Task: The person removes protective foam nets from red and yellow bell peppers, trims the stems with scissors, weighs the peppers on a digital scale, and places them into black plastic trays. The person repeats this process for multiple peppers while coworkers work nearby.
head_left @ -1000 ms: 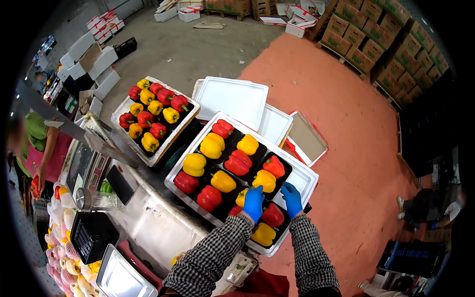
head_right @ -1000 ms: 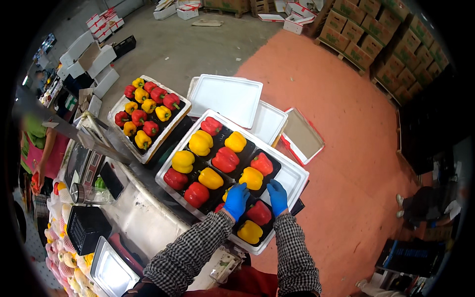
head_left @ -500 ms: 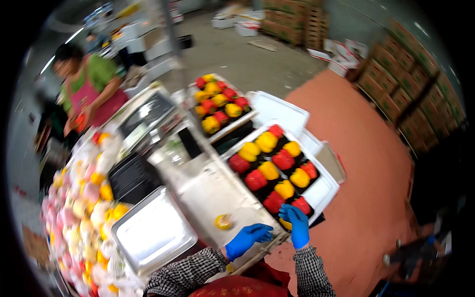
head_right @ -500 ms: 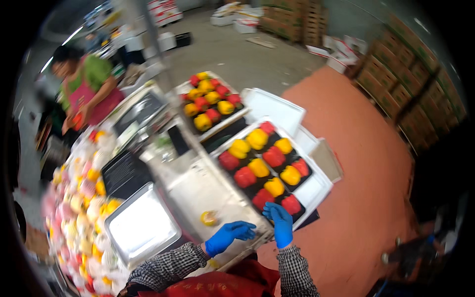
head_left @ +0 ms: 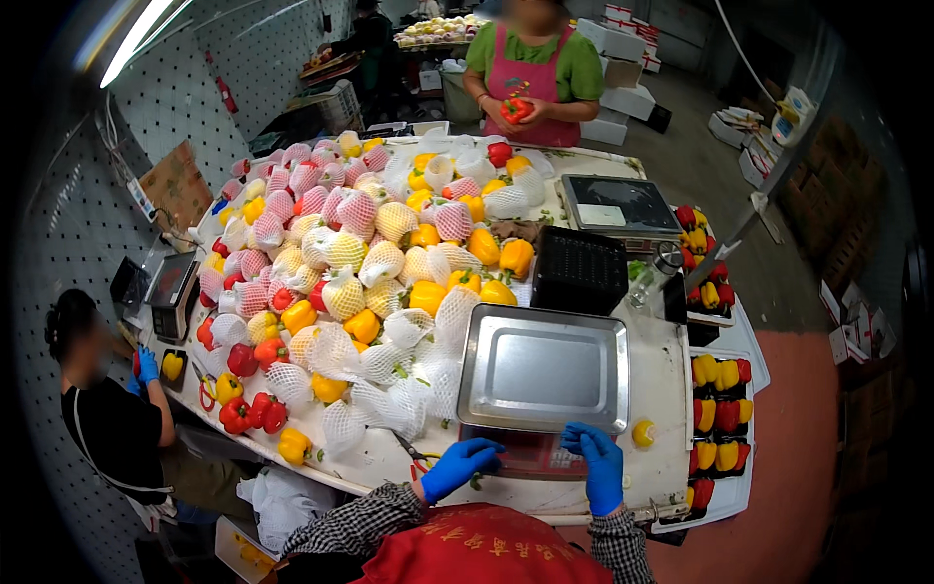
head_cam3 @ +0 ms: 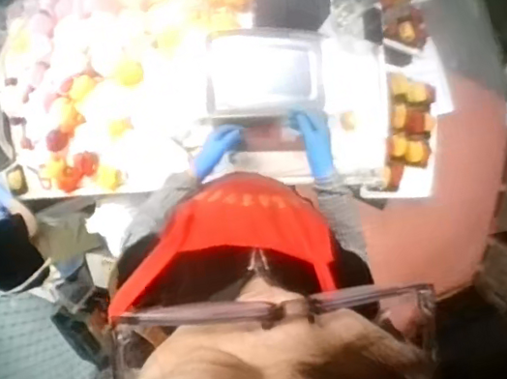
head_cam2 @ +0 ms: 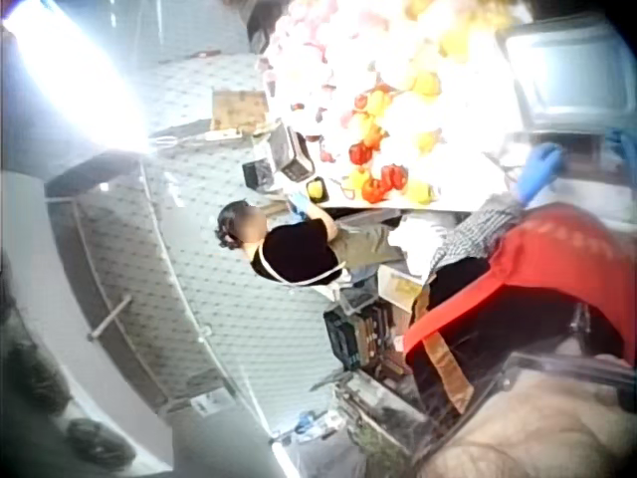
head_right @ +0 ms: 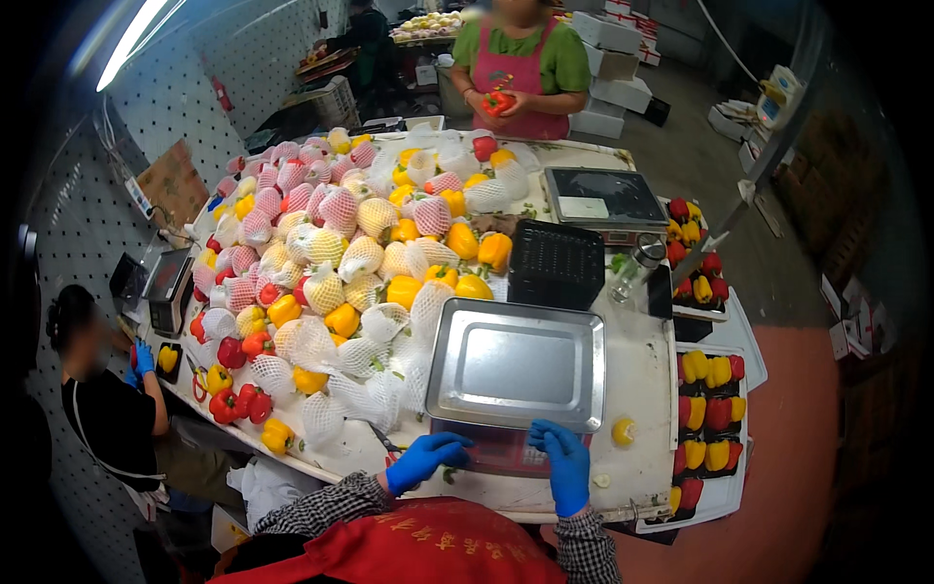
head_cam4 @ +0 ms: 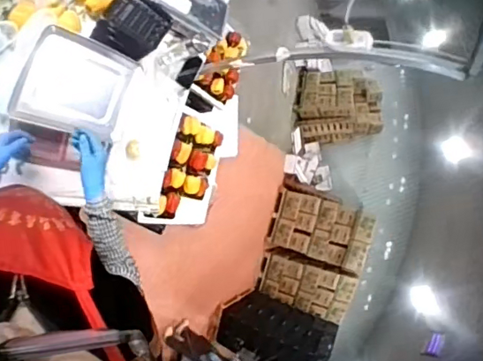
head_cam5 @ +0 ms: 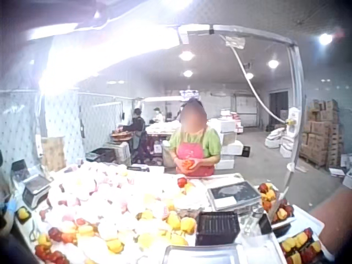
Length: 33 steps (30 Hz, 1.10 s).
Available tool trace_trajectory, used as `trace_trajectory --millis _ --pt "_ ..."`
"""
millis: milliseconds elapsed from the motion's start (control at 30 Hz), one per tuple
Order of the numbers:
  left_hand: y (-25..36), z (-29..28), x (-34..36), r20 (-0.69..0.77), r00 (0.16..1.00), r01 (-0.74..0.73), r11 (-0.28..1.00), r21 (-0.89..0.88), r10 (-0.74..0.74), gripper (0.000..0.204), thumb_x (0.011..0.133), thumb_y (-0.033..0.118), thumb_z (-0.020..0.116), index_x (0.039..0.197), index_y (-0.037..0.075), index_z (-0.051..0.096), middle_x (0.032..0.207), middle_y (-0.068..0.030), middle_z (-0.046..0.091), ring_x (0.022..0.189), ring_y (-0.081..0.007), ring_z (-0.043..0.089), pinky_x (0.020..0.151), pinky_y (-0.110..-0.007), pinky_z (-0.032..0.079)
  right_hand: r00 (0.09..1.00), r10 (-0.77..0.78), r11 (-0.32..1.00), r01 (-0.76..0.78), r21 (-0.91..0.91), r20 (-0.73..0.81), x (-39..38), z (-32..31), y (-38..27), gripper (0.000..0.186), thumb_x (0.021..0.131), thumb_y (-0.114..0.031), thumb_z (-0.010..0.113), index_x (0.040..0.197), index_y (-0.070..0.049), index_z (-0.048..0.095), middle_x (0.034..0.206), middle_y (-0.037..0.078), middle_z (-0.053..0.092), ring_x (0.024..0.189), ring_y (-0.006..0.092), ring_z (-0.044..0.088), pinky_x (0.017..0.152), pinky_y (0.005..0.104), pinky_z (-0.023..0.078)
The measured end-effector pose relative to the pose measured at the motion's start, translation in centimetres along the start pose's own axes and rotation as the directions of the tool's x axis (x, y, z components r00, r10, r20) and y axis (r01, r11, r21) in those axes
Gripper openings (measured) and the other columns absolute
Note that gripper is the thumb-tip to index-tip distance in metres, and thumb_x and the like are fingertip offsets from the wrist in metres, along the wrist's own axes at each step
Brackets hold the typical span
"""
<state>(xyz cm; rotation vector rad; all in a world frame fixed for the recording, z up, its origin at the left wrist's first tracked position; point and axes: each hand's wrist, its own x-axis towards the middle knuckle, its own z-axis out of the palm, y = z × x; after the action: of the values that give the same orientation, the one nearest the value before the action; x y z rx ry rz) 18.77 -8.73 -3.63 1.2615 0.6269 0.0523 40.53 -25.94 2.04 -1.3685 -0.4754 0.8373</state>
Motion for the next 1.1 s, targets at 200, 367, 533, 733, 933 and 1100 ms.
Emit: trace_trajectory --millis 200,367,533,733,933,1100 --pt "-3.9 -7.1 -4.3 -0.371 0.88 -0.202 0.941 0.271 0.296 0.035 0.097 0.016 0.063 0.13 0.005 0.062 0.111 -0.0124 0.07 0.096 -0.0177 0.069 0.082 -0.03 0.055 0.967 0.053 0.997 -0.039 -0.063 0.248 0.8 9.1 1.2 0.03 0.105 -0.014 0.052 0.125 0.003 0.064 0.118 0.013 0.07 0.104 0.0201 0.068 0.094 0.033 0.054" --pt "-3.1 -9.2 -5.8 -0.431 0.718 -0.176 0.741 0.648 0.547 0.055 0.088 0.018 0.071 0.14 0.008 0.054 0.133 -0.0194 0.058 0.114 -0.0357 0.061 0.094 -0.04 0.052 0.922 0.111 0.976 -0.032 -0.214 0.371 0.0 12.7 1.9 0.027 0.103 -0.011 0.055 0.125 0.003 0.064 0.121 0.011 0.069 0.105 0.0176 0.067 0.094 0.0309 0.054" --pt "-6.9 -10.3 -4.2 -0.448 0.75 -0.054 0.721 0.691 0.486 0.062 0.087 0.023 0.072 0.143 0.007 0.05 0.143 -0.0243 0.05 0.125 -0.0406 0.054 0.103 -0.045 0.047 0.853 0.272 0.93 -0.114 -0.35 0.445 -0.7 13.4 2.9 0.029 0.103 -0.009 0.054 0.127 0.003 0.064 0.121 0.014 0.069 0.106 0.019 0.068 0.095 0.0321 0.054" --pt "-4.0 -9.8 -5.5 -0.551 0.658 -0.136 0.801 0.583 0.513 0.039 0.091 0.017 0.068 0.129 0.009 0.062 0.12 -0.0151 0.064 0.103 -0.0332 0.065 0.085 -0.038 0.054 0.715 0.449 0.844 -0.144 -0.517 0.535 0.2 14.4 6.5 0.032 0.101 -0.012 0.057 0.13 0.001 0.063 0.122 0.015 0.069 0.108 0.0206 0.069 0.093 0.0319 0.054" --pt "-2.2 -14.1 -7.3 -0.613 0.384 -0.141 0.7 0.7 0.691 0.021 0.089 0.009 0.069 0.11 0.008 0.069 0.094 -0.01 0.063 0.078 -0.0253 0.064 0.067 -0.035 0.052 0.624 0.547 0.698 0.027 -0.715 0.558 1.1 17.1 10.9 0.052 0.096 -0.024 0.066 0.142 -0.003 0.053 0.125 0.02 0.067 0.113 0.0272 0.067 0.095 0.0351 0.053" --pt "-2.0 -19.2 -8.5 -0.724 0.232 -0.01 0.746 0.666 0.649 0.024 0.088 0.009 0.07 0.112 0.008 0.068 0.101 -0.0122 0.064 0.093 -0.0302 0.064 0.078 -0.038 0.052 0.591 0.547 0.575 0.25 -0.779 0.593 2.1 18.3 14.4 0.08 0.091 -0.029 0.073 0.155 -0.008 0.031 0.119 0.023 0.065 0.105 0.0313 0.068 0.089 0.0397 0.055"
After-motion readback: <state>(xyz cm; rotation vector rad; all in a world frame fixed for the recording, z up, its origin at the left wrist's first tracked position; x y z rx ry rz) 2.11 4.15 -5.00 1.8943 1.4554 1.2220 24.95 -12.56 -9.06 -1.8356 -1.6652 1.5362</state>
